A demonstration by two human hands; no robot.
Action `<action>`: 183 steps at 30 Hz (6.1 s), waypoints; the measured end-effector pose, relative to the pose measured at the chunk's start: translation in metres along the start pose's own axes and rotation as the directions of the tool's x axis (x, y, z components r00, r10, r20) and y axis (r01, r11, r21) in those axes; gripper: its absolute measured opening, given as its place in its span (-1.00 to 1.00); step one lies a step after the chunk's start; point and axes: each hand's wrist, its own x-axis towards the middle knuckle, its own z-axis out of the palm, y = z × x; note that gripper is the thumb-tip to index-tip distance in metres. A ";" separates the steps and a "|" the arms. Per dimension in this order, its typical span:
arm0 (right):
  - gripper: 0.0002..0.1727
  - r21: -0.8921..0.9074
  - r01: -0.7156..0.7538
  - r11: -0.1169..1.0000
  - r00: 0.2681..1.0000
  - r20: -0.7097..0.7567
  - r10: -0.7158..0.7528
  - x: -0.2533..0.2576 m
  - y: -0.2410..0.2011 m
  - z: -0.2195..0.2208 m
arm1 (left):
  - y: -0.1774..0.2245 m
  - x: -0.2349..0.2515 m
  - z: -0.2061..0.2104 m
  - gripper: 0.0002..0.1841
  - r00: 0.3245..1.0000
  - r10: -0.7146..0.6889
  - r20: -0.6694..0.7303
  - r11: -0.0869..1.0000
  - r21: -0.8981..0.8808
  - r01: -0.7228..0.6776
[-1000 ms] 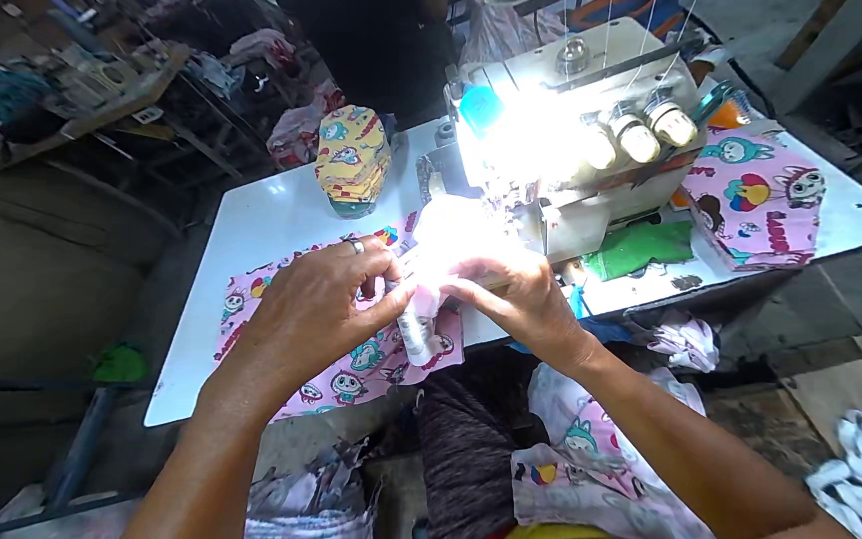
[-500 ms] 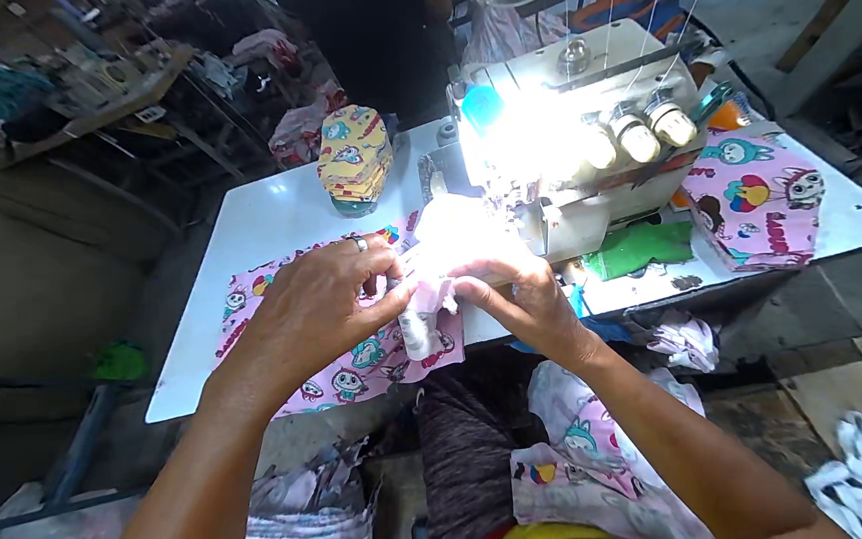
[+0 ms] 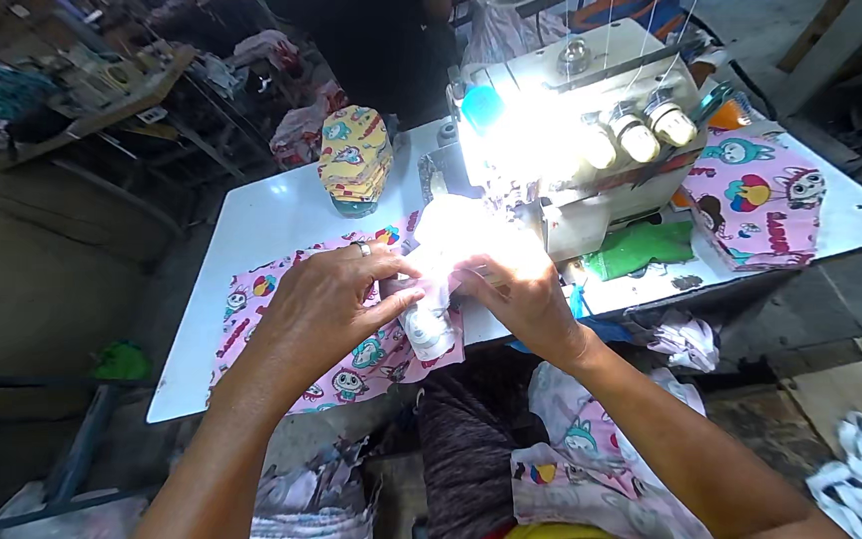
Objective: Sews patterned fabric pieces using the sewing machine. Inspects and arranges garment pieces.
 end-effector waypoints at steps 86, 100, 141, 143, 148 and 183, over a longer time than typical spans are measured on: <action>-0.77 0.087 -0.411 0.907 0.911 -0.008 0.413 -0.067 0.020 -0.029 | 0.121 0.019 0.086 -0.76 0.975 -0.114 -0.193 0.979 0.148 0.144; -0.76 0.260 -0.369 0.892 0.922 0.223 0.317 -0.077 -0.015 0.006 | 0.089 0.073 0.088 -0.87 0.974 -0.141 -0.180 0.931 0.312 0.192; -0.62 0.490 -0.494 0.718 0.864 0.191 0.465 -0.016 -0.025 0.012 | 0.052 0.094 0.017 -0.80 0.998 0.067 0.019 0.998 0.014 -0.067; -0.68 0.505 -0.431 0.748 0.901 0.198 0.385 -0.020 -0.031 0.014 | 0.068 0.082 0.026 -0.79 1.000 0.025 0.007 0.993 0.116 -0.026; -0.79 0.457 -0.426 0.780 0.902 0.148 0.406 -0.060 -0.034 0.001 | 0.092 0.046 0.064 -0.77 0.989 -0.075 -0.125 0.983 0.161 0.094; -0.76 0.358 -0.444 0.821 0.843 0.477 0.248 -0.113 -0.025 -0.042 | -0.044 0.084 -0.005 -0.69 0.957 0.215 0.193 0.971 -0.150 -0.188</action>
